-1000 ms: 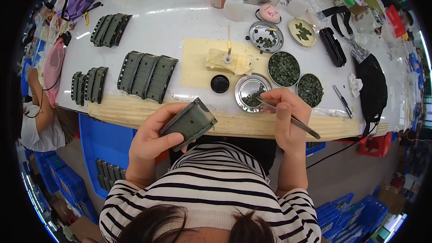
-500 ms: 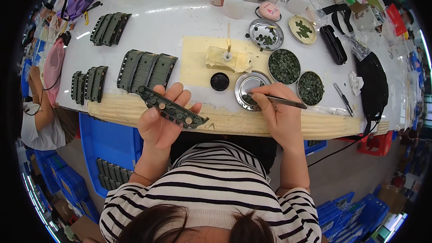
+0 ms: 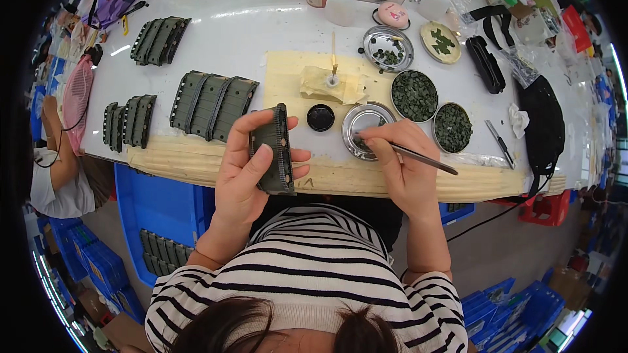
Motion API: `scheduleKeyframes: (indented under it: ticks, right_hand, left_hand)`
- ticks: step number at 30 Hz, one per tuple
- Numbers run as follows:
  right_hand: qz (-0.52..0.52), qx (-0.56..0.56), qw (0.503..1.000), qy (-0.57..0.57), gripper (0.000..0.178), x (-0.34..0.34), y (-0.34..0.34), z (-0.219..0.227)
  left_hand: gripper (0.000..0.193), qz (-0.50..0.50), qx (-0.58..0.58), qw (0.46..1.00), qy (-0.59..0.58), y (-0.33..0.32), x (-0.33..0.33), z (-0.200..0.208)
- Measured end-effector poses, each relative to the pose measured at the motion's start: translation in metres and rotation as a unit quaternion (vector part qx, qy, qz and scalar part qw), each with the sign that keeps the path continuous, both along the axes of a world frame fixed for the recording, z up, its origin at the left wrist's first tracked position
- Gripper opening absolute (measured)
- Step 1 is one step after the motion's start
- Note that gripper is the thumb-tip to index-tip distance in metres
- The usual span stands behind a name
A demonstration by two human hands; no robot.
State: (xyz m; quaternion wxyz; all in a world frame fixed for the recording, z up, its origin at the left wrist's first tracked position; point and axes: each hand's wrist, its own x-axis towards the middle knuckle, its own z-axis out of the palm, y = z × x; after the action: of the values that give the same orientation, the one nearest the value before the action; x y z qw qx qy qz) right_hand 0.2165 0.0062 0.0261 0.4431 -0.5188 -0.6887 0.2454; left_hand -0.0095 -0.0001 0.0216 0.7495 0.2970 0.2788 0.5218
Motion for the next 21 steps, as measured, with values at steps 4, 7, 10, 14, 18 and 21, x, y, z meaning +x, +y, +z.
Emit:
scheduleKeyframes:
  ticks: [4,7,10,14,18,21]
  right_hand:
    - [0.112,0.041,0.987,0.108,0.011,-0.017,-0.001,0.015]
    - [0.162,0.028,0.978,0.129,0.011,-0.029,0.001,0.020]
    - [0.185,0.021,0.975,0.120,0.010,-0.033,0.005,0.021]
    - [0.200,0.016,0.975,0.092,0.010,-0.037,0.007,0.022]
    - [0.213,0.024,0.975,0.063,0.009,-0.036,0.008,0.023]
    - [0.204,0.013,0.974,0.094,0.009,-0.031,0.006,0.023]
  left_hand:
    - [0.023,-0.089,-0.073,0.993,0.015,0.000,0.005,-0.002]
    - [0.027,-0.178,-0.092,0.979,-0.042,0.002,0.007,-0.005]
    - [0.030,-0.181,-0.133,0.972,-0.071,0.001,0.007,-0.003]
    - [0.029,-0.183,-0.138,0.971,-0.064,0.002,0.004,-0.004]
    - [0.029,-0.187,-0.120,0.974,-0.037,0.002,0.002,-0.004]
    - [0.030,-0.199,-0.115,0.972,-0.040,0.003,0.001,-0.006]
